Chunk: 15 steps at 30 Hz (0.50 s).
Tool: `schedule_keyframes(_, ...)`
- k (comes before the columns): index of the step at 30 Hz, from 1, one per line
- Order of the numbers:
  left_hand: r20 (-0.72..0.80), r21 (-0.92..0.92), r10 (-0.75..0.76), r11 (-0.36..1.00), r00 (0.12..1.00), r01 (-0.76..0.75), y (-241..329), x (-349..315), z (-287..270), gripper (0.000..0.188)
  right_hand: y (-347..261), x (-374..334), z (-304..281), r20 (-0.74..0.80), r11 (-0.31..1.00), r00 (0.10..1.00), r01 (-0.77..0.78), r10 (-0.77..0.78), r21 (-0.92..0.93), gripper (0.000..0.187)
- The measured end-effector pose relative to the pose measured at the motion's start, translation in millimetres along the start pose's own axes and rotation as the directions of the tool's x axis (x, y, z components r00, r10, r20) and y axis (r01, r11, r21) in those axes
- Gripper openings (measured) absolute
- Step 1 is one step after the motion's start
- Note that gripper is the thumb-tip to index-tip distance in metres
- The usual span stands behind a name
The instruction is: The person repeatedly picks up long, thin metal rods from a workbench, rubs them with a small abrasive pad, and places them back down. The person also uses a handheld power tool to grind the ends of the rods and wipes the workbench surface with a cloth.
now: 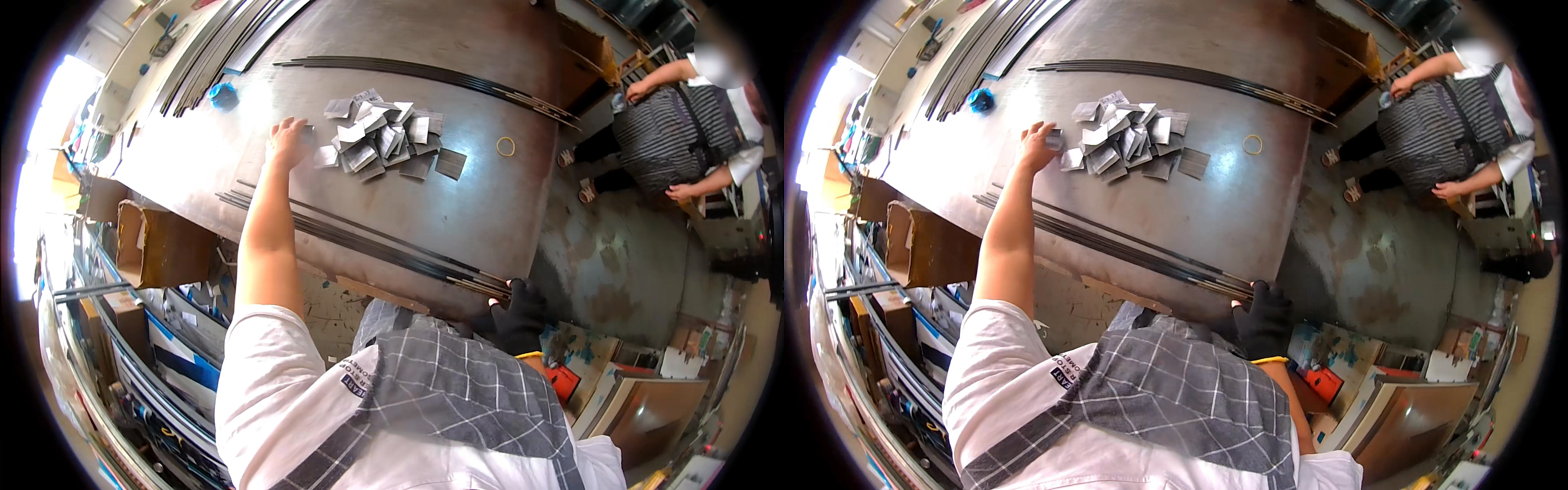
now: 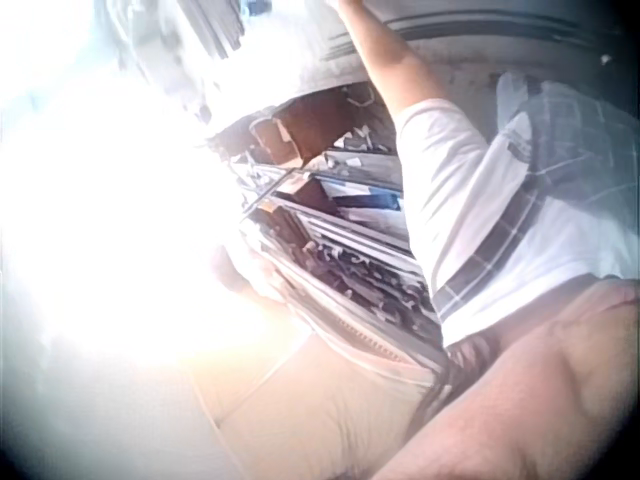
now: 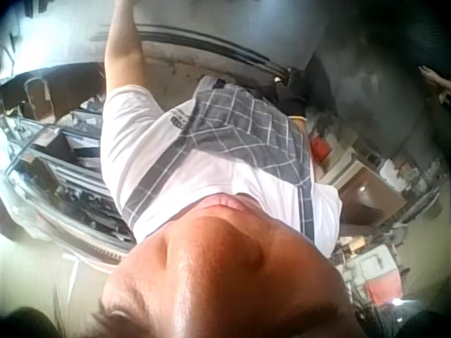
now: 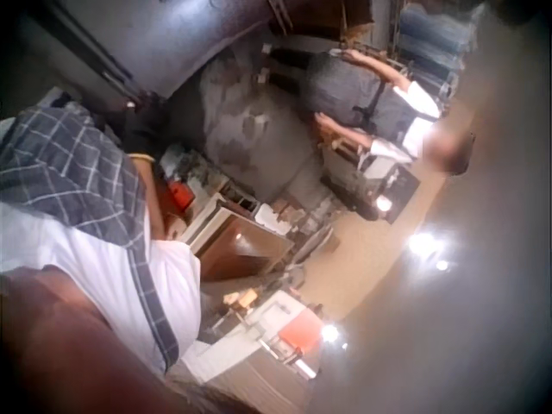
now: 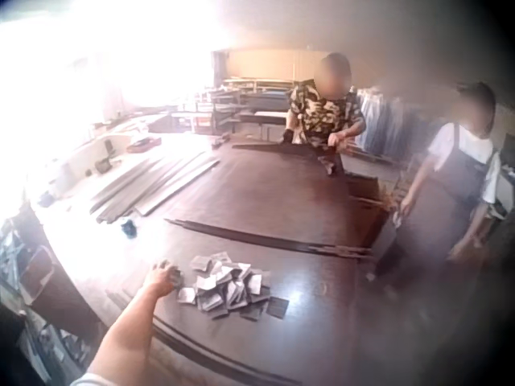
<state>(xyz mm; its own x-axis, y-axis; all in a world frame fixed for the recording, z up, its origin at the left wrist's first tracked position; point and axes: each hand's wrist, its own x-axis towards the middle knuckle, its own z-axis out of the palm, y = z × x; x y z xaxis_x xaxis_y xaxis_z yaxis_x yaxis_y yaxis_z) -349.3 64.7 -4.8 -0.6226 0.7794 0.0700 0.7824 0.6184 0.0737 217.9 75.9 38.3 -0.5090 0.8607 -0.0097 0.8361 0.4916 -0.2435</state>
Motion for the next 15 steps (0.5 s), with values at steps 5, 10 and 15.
schedule_keyframes(5,-0.087,0.011,0.078,0.997,0.993,-0.078,-5.7,-2.0,-9.4,0.029,-15.6,3.3,-1.3,-0.023,0.995,0.996,-0.087,0.088,0.049,0.038)
schedule_keyframes(10,-0.146,-0.471,0.063,0.873,0.987,-0.125,6.7,-36.1,-36.3,0.016,-37.9,26.9,-2.1,-0.160,0.976,0.984,0.111,-0.082,0.186,0.035)
schedule_keyframes(15,0.287,-0.887,0.298,-0.276,0.910,0.370,115.5,-164.7,-44.5,0.013,-76.2,61.2,14.4,0.053,0.679,0.990,0.050,-0.130,0.732,0.027)
